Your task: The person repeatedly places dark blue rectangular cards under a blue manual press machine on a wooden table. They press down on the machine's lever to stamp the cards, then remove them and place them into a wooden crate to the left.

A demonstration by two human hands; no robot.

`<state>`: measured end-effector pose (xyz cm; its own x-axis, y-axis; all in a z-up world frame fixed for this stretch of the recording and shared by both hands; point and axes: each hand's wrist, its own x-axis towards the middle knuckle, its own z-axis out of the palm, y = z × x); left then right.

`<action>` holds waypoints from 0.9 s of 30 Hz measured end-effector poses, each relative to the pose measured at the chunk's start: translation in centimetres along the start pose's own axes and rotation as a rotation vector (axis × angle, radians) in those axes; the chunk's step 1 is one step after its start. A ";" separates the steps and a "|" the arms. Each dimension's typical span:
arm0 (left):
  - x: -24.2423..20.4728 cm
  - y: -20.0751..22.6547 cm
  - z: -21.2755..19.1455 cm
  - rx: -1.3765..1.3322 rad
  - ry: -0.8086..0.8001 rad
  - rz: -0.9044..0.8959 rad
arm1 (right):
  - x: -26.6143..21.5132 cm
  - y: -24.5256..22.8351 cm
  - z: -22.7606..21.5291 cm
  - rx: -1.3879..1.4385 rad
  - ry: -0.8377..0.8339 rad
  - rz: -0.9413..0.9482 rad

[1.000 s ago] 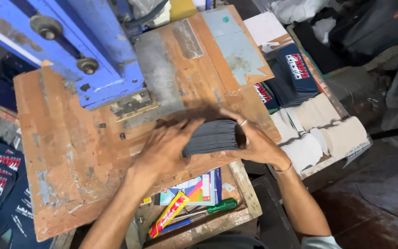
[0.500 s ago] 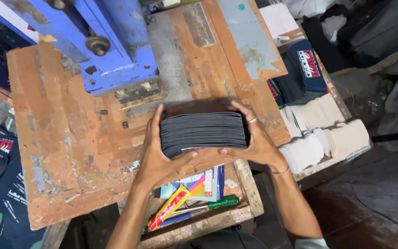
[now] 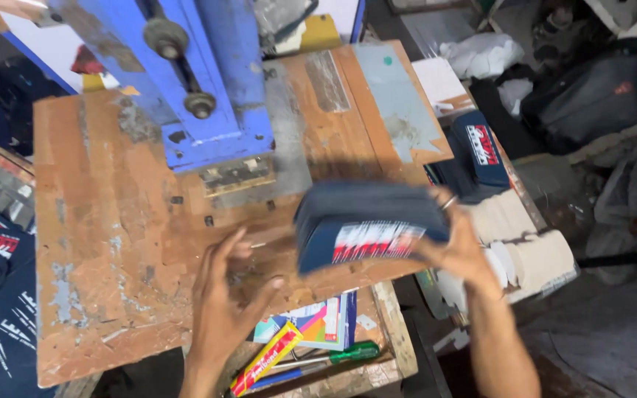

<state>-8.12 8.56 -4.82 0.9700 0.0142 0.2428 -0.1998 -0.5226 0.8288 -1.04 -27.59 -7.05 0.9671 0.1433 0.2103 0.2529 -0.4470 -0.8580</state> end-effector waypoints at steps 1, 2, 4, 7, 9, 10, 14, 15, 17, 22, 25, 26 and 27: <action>-0.6 -0.7 -0.3 0.002 0.010 0.008 | 2.4 1.1 -0.8 0.000 0.002 -0.013; -1.2 -1.5 -0.6 0.029 0.072 -0.029 | 4.8 2.2 -1.6 0.026 0.058 0.034; -2.5 -3.2 -0.3 0.057 0.139 -0.066 | 10.3 3.5 -2.2 0.054 0.112 0.075; -3.3 -5.0 0.7 0.155 0.169 -0.018 | 18.8 4.5 -1.2 -0.023 0.021 0.021; -3.0 -4.5 0.7 0.306 0.170 0.101 | 23.2 5.4 0.3 -0.168 0.027 -0.025; -2.8 -4.3 0.9 0.311 0.170 0.107 | 24.2 5.6 -0.1 -0.163 0.033 -0.027; -2.3 -4.1 0.7 0.394 0.154 0.098 | 26.1 5.7 -1.4 0.030 -0.206 0.038; -2.3 -4.2 0.9 0.393 0.160 0.091 | 25.9 5.7 -2.0 -0.023 -0.288 0.062; -1.7 -3.7 0.9 0.407 0.159 0.097 | 25.3 6.4 -1.6 -0.058 -0.244 0.075; -2.3 -4.1 1.3 0.447 0.142 0.100 | 23.8 8.9 -2.5 -0.214 -0.117 -0.059; -2.4 -4.3 1.1 0.460 0.138 0.120 | 22.0 12.1 -4.5 -0.068 -0.134 -0.053; -2.4 -4.3 1.2 0.465 0.146 0.120 | 20.9 13.5 -5.4 -0.025 0.030 -0.088; -2.4 -4.2 1.3 0.467 0.138 0.121 | 18.9 15.1 -6.4 0.012 0.201 -0.109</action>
<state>-9.41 9.61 -9.54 0.9100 0.0266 0.4139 -0.1954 -0.8528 0.4843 21.24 -37.33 -13.04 0.9206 0.0108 0.3904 0.3572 -0.4278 -0.8303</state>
